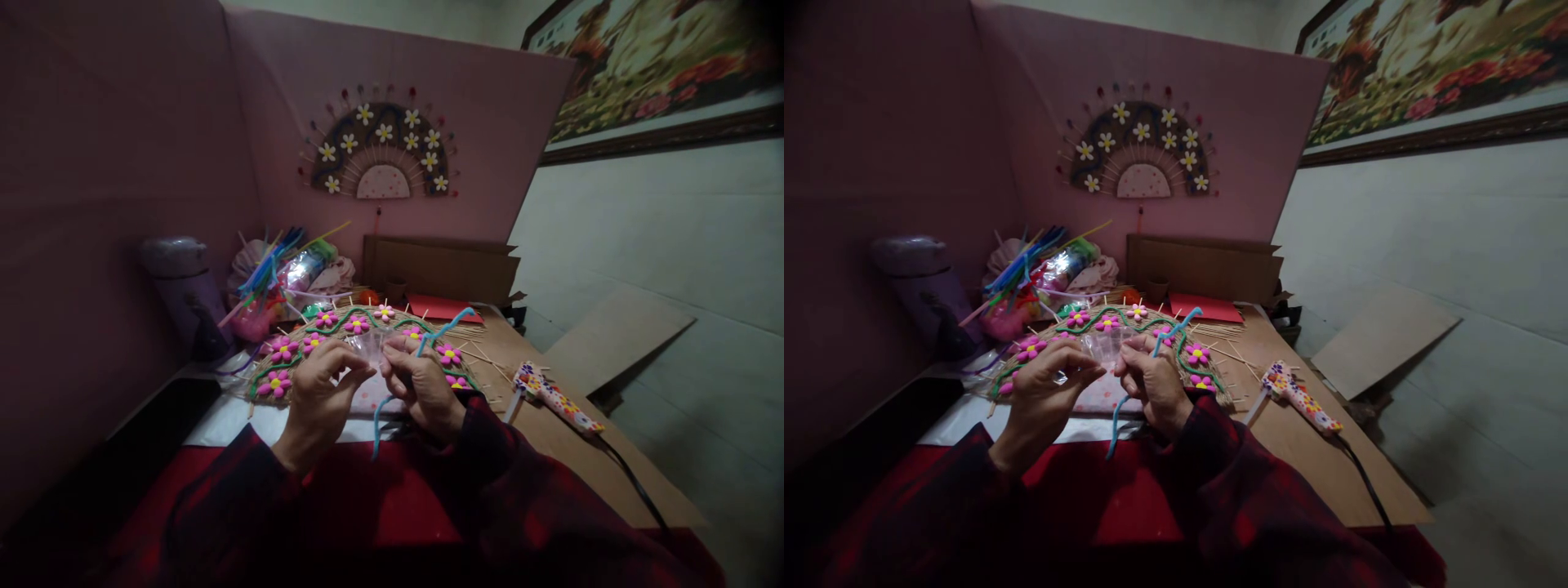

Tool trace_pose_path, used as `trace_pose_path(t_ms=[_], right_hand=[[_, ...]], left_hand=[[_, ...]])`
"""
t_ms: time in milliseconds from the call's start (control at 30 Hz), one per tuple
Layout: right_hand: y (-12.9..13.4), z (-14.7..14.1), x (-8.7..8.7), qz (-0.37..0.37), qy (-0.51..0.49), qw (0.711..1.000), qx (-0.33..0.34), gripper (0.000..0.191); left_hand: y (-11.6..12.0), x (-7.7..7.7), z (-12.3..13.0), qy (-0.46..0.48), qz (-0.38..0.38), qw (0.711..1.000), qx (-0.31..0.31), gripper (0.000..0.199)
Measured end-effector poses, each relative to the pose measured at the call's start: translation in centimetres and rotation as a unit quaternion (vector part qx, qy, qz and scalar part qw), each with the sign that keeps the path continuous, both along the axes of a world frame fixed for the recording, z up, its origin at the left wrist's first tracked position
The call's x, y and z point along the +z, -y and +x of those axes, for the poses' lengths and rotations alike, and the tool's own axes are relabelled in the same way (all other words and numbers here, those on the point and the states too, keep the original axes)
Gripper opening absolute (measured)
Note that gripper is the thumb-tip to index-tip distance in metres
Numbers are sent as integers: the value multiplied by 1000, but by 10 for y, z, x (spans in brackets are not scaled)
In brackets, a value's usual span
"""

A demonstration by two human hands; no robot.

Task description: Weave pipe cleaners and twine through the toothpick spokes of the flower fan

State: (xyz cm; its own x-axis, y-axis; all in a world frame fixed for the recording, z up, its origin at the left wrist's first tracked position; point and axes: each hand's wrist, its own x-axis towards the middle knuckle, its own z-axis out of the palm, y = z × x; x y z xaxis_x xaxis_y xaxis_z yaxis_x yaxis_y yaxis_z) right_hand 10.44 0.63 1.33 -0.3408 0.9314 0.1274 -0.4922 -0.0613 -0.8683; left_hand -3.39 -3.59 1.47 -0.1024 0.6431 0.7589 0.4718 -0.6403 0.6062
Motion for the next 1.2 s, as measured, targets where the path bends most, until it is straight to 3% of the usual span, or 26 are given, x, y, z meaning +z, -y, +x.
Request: trace_pose_path(t_ms=[100,367,567,700,867,1067,1200], right_hand=[[0,0,1,-14,4,1000,3,20],[0,0,0,-13,7,1000,-13,18],[0,0,-1,44,4,998,-44,18],[0,-1,-1,103,36,992,-63,17],[3,-2,-3,177,121,972,-100,16],[4,-1,-9,250,200,933,-166,15],[5,-1,-9,249,200,933,-166,14]], left_hand=[[5,4,2,20,20,1000,4,12],[10,9,4,151,-35,987,-29,14],[4,7,2,219,-73,973,-5,11],[0,9,-5,265,-192,941,-88,16],[1,14,-13,334,-282,888,-144,20],[2,16,-16,390,-344,822,-235,23],[0,12,-19,390,-363,811,-243,20]])
